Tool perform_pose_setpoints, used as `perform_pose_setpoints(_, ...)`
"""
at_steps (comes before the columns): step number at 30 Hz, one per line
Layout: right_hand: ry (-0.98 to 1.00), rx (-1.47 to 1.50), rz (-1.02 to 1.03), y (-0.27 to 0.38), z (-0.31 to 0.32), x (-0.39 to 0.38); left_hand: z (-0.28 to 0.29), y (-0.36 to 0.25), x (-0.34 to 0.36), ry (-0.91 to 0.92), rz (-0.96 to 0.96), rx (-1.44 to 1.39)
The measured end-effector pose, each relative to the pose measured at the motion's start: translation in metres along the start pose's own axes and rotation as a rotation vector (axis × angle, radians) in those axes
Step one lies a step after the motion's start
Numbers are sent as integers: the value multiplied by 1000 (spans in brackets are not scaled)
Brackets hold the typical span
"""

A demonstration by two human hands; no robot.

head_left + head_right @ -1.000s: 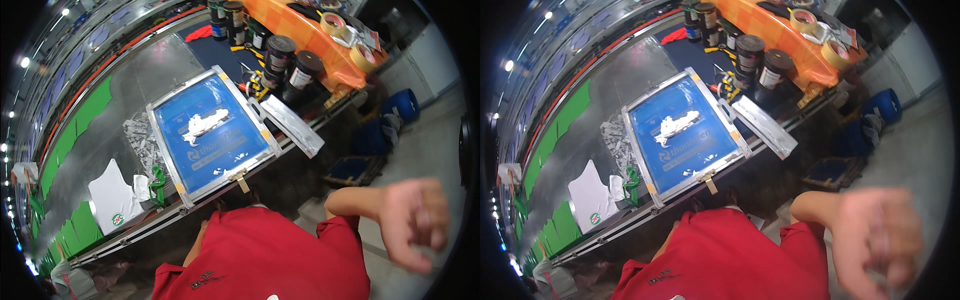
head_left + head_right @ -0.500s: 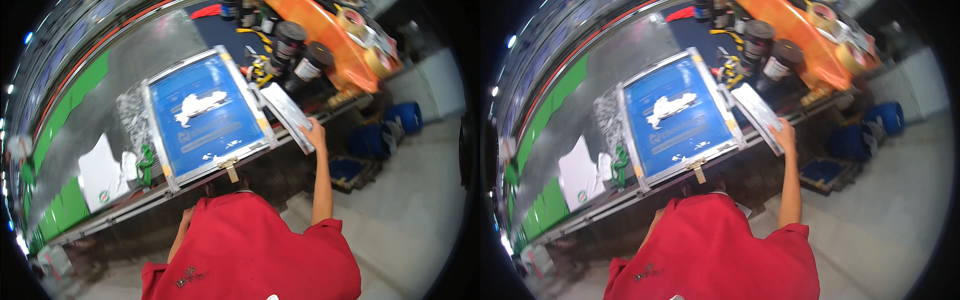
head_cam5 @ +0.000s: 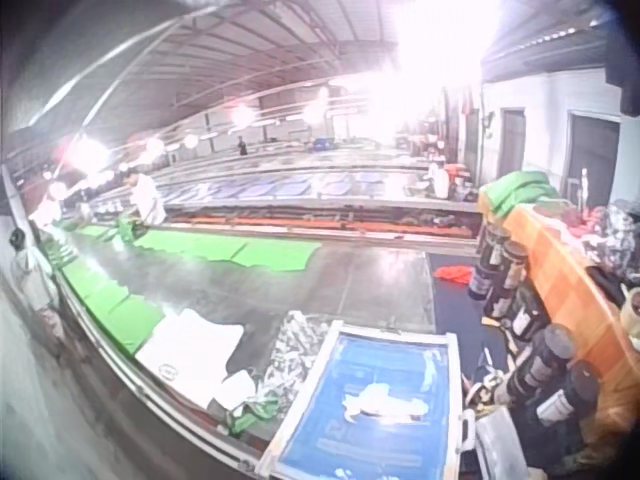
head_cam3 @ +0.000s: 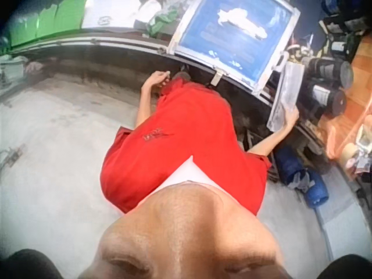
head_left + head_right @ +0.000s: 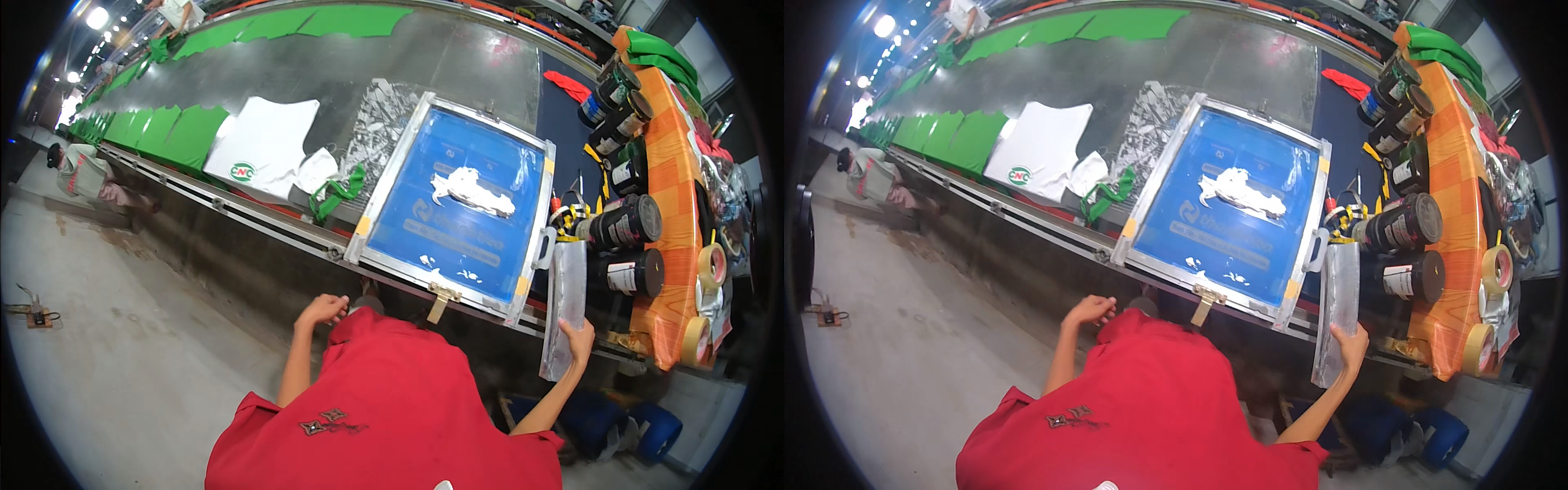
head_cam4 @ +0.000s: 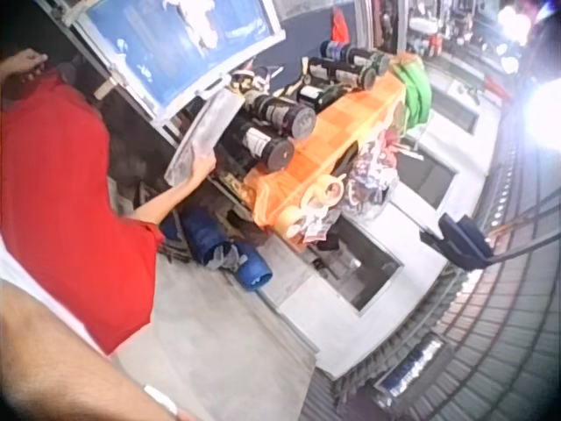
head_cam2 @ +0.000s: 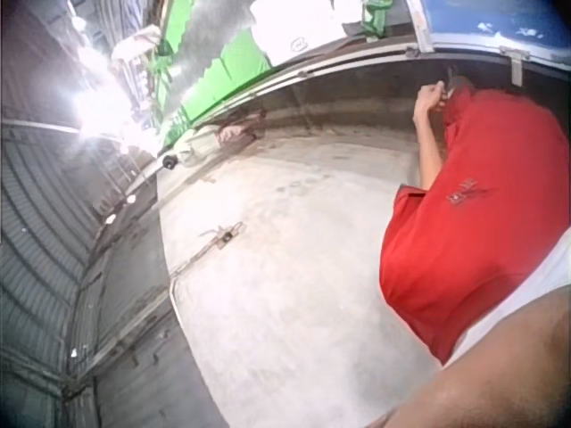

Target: The person places a white t-shirt on a conveyor table, smooths it, then uses a squeegee to pull white ink across a screen-printing frame to imprint a logo. The person repeats the process on green t-shirts, lifting the frame to reveal the printed design.

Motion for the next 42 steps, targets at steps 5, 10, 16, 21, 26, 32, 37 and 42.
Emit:
perform_pose_setpoints(5, 154, 461, -67, 26, 46, -35, 51, -128, -13, -156, -286, -156)
perform_pose_setpoints(10, 301, 728, -119, 69, -4, 13, 88, -168, 95, -504, -479, -282)
perform_pose_setpoints(16, 289, 616, -236, 100, -93, 92, 67, -193, 202, -394, -465, -256)
perform_pose_setpoints(21, 370, 739, -378, 114, -130, 130, 67, -184, 233, -455, -348, -74)
perform_pose_setpoints(26, 336, 740, -289, 106, -126, 150, 72, -236, 204, -531, -209, 36)
perform_pose_setpoints(32, 474, 755, -266, 153, -105, 91, 112, -231, 147, -573, -295, -70)
perform_pose_setpoints(37, 289, 681, -110, 182, -75, 25, 145, -251, 108, -587, -462, -89)
perform_pose_setpoints(42, 290, 939, -19, 236, -75, -23, 188, -292, 89, -504, -805, -175)
Point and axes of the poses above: each hand's wrist, its own x-axis towards the middle knuckle, its own z-axis out of the back of the hand, y = z × x, the point moved 7 cm from there along x, towards the middle knuckle, and after that the axes turned 14 degrees about -z, right-handed, at the moved point
